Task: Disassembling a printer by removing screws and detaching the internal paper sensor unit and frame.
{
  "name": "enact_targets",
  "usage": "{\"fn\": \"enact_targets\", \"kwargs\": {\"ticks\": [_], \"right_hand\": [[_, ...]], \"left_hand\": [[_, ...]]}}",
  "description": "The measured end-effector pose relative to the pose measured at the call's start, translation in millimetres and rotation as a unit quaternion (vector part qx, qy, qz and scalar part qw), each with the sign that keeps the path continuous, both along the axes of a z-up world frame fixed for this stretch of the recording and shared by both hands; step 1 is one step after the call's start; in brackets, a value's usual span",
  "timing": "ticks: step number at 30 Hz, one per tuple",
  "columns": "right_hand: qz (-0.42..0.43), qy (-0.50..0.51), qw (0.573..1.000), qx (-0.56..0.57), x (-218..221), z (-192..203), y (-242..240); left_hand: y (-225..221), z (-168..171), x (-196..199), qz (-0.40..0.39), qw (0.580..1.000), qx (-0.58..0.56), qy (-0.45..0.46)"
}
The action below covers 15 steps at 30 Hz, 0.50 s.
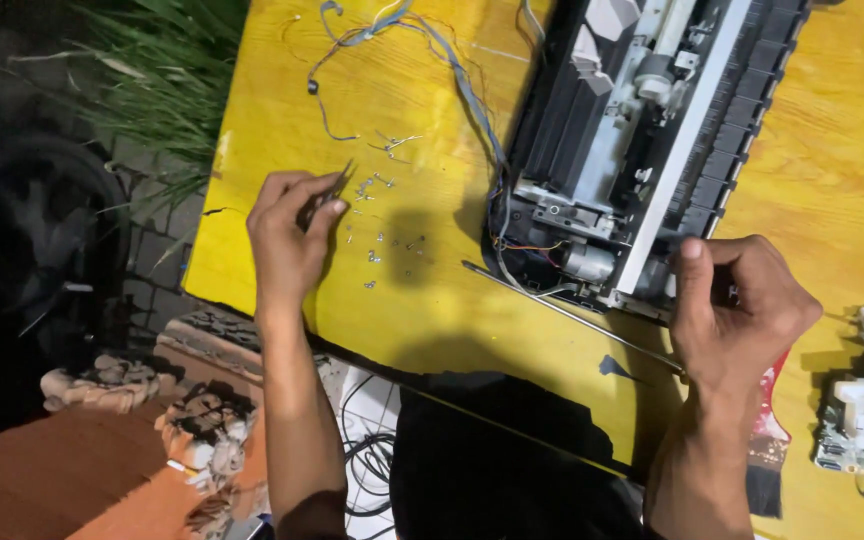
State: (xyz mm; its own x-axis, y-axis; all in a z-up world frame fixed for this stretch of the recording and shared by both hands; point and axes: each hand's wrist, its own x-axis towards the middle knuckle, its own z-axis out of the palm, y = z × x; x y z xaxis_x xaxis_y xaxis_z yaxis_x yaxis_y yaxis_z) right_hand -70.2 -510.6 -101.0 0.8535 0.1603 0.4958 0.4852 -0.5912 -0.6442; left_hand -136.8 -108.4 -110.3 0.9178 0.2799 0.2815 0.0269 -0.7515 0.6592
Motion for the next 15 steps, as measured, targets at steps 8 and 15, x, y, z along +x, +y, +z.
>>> {"fn": "enact_targets", "kwargs": {"ticks": [8,15], "right_hand": [[-0.004,-0.054,0.998,-0.034,-2,7,8],[0.001,-0.106,0.991,-0.079,6,-11,3]], "left_hand": [[17,-17,24,-0.028,0.993,0.107,-0.027],[26,-28,20,-0.014,0.996,0.084,0.000]]}}
